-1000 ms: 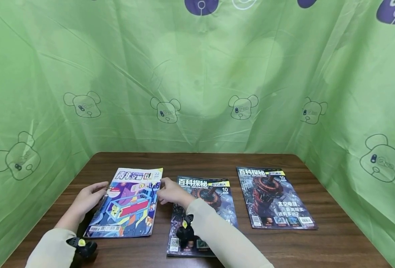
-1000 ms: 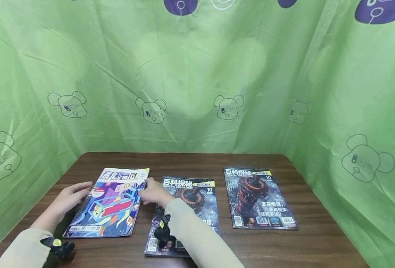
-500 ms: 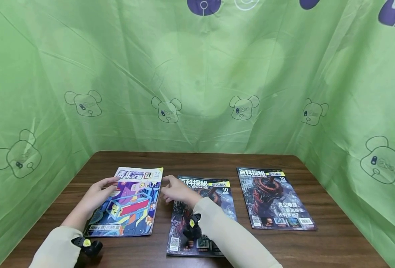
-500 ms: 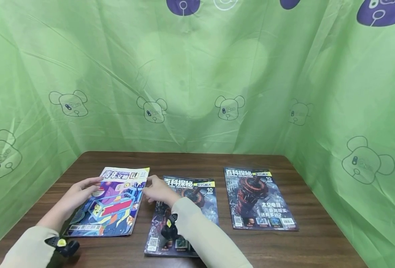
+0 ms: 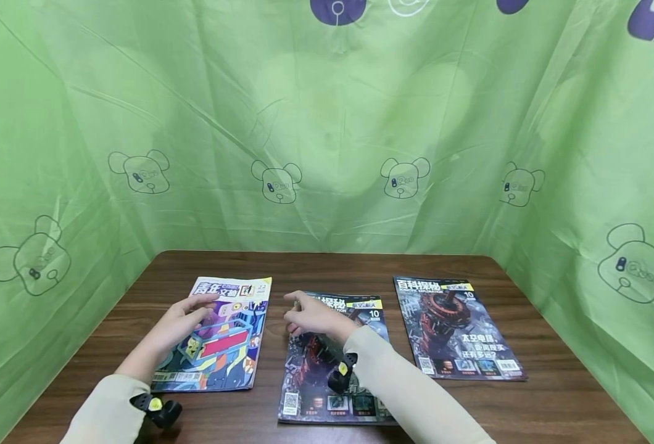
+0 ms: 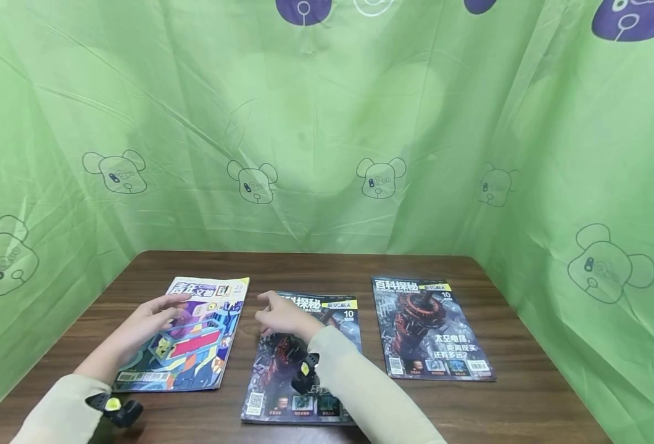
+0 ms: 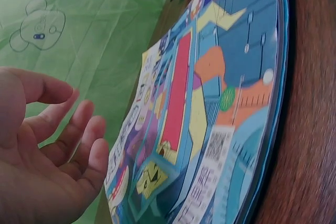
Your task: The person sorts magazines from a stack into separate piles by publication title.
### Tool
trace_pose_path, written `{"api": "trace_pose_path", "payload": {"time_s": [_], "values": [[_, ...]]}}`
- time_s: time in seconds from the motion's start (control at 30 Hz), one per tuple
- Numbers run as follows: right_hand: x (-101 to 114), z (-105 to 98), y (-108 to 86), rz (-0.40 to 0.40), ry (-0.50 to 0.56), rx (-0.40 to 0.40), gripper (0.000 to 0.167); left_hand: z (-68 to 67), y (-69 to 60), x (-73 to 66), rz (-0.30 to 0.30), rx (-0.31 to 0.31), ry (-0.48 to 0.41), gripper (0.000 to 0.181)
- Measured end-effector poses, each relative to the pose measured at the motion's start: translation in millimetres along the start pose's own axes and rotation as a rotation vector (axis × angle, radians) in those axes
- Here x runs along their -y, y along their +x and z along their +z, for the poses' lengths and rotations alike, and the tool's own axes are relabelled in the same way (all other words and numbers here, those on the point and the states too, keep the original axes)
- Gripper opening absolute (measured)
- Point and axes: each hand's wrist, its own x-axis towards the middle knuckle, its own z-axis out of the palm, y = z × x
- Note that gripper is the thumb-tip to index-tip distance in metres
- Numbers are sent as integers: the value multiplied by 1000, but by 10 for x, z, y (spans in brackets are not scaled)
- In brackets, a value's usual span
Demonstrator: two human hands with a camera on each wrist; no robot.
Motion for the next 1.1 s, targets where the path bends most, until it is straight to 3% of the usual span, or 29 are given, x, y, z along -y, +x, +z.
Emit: {"api": "trace_pose_path", "payload": {"time_s": [0.27,0.6,0.83,1.1], "values": [[-98,-180,-90,-3,-15,24,56,105,-8,-30,36,66,-74,49],[-213,-384,-261,13,31,38,56,295,12,-95,41,104,-85,47],[-318,-568,-385,44,-3,29,53,462,22,-144,69,194,-180,48],[-390,-749,-553,40,-10,10,48,601,17,-215,73,207,-184,43]]}}
